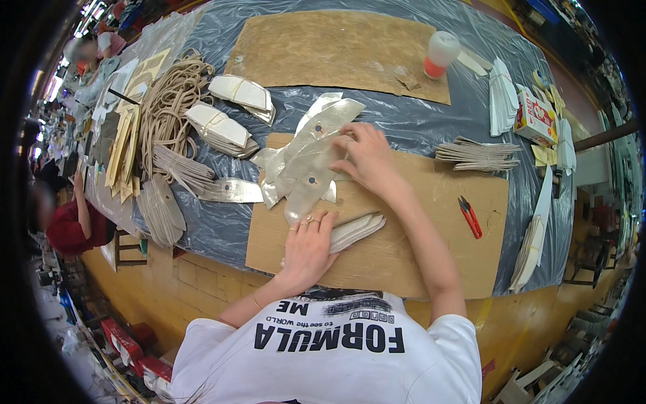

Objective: The person uses pliers to trim the edges of silver fabric pieces on a workbench, then stacks the trimmed pieces and hands them to a coworker. The person also handles a stack of white fabric pieces and passes them to the coworker.

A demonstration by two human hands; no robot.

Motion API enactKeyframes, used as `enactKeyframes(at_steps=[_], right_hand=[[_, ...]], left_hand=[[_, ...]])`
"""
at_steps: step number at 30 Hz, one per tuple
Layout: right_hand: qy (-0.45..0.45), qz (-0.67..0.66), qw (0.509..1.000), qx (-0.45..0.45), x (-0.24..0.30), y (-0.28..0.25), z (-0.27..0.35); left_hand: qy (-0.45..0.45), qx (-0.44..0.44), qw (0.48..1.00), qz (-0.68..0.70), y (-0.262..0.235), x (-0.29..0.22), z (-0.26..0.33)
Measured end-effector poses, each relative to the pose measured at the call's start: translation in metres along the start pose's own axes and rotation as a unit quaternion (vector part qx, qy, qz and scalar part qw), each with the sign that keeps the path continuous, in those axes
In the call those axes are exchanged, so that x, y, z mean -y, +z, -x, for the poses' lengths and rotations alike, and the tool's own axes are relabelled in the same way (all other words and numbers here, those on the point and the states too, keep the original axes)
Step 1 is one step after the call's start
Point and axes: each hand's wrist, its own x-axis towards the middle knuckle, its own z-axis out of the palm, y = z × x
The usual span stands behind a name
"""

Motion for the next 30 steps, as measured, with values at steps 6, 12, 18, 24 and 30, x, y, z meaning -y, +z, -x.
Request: enactKeyframes(at_steps=[6, 12, 18, 24, 30], right_hand=[[0.141, -0.206, 0.950, 0.189, -0.004, -0.046, 0.061], [0.154, -0.348, 0.917, 0.123, 0.000, -0.041, 0.067], [0.185, 0.002, 0.980, 0.071, 0.001, -0.021, 0.030], [0.074, -0.121, 0.986, 0.089, 0.009, -0.039, 0.033], [-0.029, -0.313, 0.927, 0.205, 0.010, -0.034, 0.026]], left_hand=[[0.051, -0.098, 0.993, -0.045, 0.003, 0.000, -0.006], [0.120, -0.069, 0.990, -0.035, 0.008, 0.008, -0.009], [0.076, 0.086, 0.991, 0.063, 0.005, 0.011, -0.010], [0.131, -0.135, 0.980, -0.058, 0.008, 0.014, -0.013], [0.130, -0.076, 0.987, -0.056, 0.016, 0.020, -0.005]])
